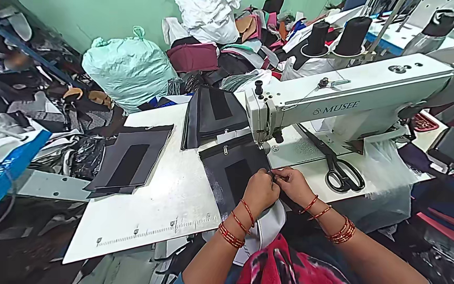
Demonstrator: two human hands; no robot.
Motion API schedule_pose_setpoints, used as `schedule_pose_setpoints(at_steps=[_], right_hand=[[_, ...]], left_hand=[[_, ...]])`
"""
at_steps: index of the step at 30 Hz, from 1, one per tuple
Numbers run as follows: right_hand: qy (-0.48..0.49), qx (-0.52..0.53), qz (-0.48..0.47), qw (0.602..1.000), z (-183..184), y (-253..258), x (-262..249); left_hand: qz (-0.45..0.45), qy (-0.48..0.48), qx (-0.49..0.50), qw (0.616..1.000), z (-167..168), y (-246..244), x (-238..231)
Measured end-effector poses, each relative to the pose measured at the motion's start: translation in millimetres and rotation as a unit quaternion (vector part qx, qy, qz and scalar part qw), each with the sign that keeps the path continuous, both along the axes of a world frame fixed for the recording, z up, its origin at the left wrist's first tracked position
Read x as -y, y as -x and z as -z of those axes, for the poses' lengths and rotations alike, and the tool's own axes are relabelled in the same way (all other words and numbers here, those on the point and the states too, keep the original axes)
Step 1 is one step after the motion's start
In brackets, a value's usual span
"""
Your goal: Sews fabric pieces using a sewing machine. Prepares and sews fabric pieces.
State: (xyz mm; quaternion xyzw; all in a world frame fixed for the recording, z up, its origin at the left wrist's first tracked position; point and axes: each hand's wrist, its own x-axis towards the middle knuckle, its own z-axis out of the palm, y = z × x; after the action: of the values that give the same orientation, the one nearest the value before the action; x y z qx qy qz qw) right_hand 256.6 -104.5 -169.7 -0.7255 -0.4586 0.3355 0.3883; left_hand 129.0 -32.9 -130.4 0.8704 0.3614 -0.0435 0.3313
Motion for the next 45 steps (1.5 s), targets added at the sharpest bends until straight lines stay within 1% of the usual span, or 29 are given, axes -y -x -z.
schedule_pose_setpoints(at_steps=[5,9,11,13,15,17,18,21,22,23,25,27,28,29,32,34,38,40,42,45], right_hand=[[0.026,0.073,-0.063,0.995,-7.9,-2.3,1.0],[0.059,0.120,-0.108,0.985,-15.2,0.2,-1.0],[0.082,0.133,-0.120,0.980,-18.8,3.6,-1.5],[0.097,0.146,-0.123,0.977,-21.4,8.3,-1.3],[0.088,0.171,-0.116,0.974,-18.1,14.8,1.0],[0.066,0.213,-0.108,0.969,-11.1,22.2,3.3],[0.043,0.238,-0.102,0.965,-6.1,25.4,4.7],[0.005,0.282,-0.087,0.955,2.7,32.3,7.7],[0.002,0.287,-0.084,0.954,3.1,33.9,8.0],[-0.005,0.295,-0.079,0.952,4.5,35.0,8.3],[-0.030,0.313,-0.067,0.947,7.4,36.1,8.2],[-0.031,0.318,-0.065,0.945,7.7,36.1,7.7],[-0.024,0.318,-0.066,0.945,6.8,35.8,7.4],[-0.015,0.317,-0.067,0.946,5.5,35.6,7.4],[-0.028,0.325,-0.060,0.943,8.6,36.2,7.5],[-0.047,0.333,-0.051,0.940,11.7,36.5,8.3],[-0.085,0.358,-0.034,0.929,17.6,36.8,6.7],[-0.087,0.365,-0.032,0.927,18.0,37.2,6.1],[-0.087,0.371,-0.031,0.924,18.6,37.3,6.2],[-0.087,0.378,-0.031,0.921,17.9,37.6,4.9]], left_hand=[[0.013,-0.003,0.028,1.000,3.6,5.3,-0.3],[0.041,-0.011,0.078,0.996,14.1,16.4,7.6],[0.045,-0.031,0.091,0.994,20.3,20.3,17.5],[0.051,-0.084,0.125,0.987,30.3,24.8,28.3],[0.066,-0.149,0.190,0.968,42.2,31.1,31.7],[0.081,-0.193,0.230,0.950,47.3,36.9,24.5],[0.079,-0.200,0.241,0.947,46.4,38.9,16.7],[0.030,-0.202,0.262,0.943,39.6,34.9,-13.6],[0.034,-0.203,0.243,0.948,35.6,30.9,-23.8],[0.061,-0.212,0.211,0.952,33.3,25.5,-34.3],[0.154,-0.216,0.126,0.956,27.7,11.6,-51.7],[0.231,-0.179,-0.007,0.956,15.8,-3.4,-60.6],[0.251,-0.176,-0.027,0.952,15.7,-6.9,-63.2],[0.257,-0.177,-0.017,0.950,18.4,-6.0,-65.0],[0.241,-0.198,0.095,0.945,33.9,8.3,-67.7],[0.232,-0.214,0.151,0.937,43.8,14.0,-67.3],[0.220,-0.255,0.224,0.915,57.1,20.0,-66.1],[0.210,-0.275,0.233,0.909,60.7,25.0,-64.1],[0.196,-0.291,0.218,0.911,61.4,29.2,-60.9],[0.186,-0.293,0.221,0.912,63.5,31.1,-60.8]])
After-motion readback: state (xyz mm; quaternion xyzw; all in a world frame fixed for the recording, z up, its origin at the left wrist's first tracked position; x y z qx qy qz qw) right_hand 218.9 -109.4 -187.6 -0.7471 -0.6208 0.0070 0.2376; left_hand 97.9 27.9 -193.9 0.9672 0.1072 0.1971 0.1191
